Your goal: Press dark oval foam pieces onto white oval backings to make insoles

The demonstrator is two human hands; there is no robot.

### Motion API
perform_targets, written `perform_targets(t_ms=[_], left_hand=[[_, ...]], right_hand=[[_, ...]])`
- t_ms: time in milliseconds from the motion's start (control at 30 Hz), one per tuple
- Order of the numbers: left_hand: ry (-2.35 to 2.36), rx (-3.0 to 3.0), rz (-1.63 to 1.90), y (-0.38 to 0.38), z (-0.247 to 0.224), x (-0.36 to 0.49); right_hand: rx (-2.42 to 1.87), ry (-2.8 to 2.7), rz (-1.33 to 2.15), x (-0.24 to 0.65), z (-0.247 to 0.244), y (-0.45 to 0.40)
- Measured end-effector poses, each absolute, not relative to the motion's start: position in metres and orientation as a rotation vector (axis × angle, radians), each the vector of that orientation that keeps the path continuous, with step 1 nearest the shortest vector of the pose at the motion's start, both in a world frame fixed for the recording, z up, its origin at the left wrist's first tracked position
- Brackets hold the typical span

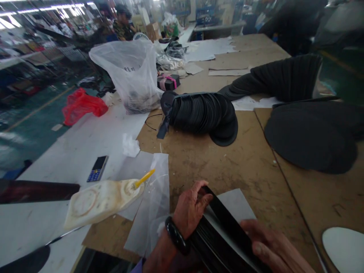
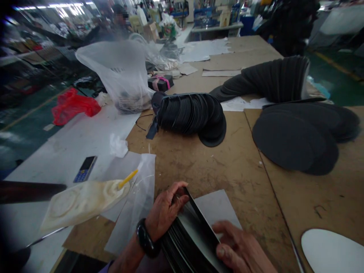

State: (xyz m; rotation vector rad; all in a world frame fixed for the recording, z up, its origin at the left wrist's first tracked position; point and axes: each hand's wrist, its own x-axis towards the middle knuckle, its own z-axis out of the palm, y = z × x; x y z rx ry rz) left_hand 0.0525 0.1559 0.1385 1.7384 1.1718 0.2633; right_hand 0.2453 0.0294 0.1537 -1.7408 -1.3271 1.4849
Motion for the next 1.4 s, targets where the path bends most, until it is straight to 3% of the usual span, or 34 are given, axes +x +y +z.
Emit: perform_targets(t_ms=[200, 633, 900, 1133, 1400], left_hand=[[1.181, 1.709, 0.280, 0.154, 0.140, 0.047], [1.215, 1.633, 0.297, 0.156, 0.138, 0.047], [1.230, 1.646, 0.263, 0.156, 0.137, 0.047], [1.230, 1.635, 0.257, 0.158, 0.134, 0.049], [1.084, 1.675, 0.319, 0.148, 0.133, 0.027]], right_hand=[[-1.590, -1.336, 1.601, 0.222, 0.149, 0.091], [-1.391, -1.121, 1.877, 0.225, 0.131, 0.100], [-1.673, -1.268, 1.372, 0.229, 0.127, 0.093], [-1.571, -1.491, 1.537, 0.231, 0.150, 0.089], [-1.590, -1.662, 1.350, 0.239, 0.139, 0.073]])
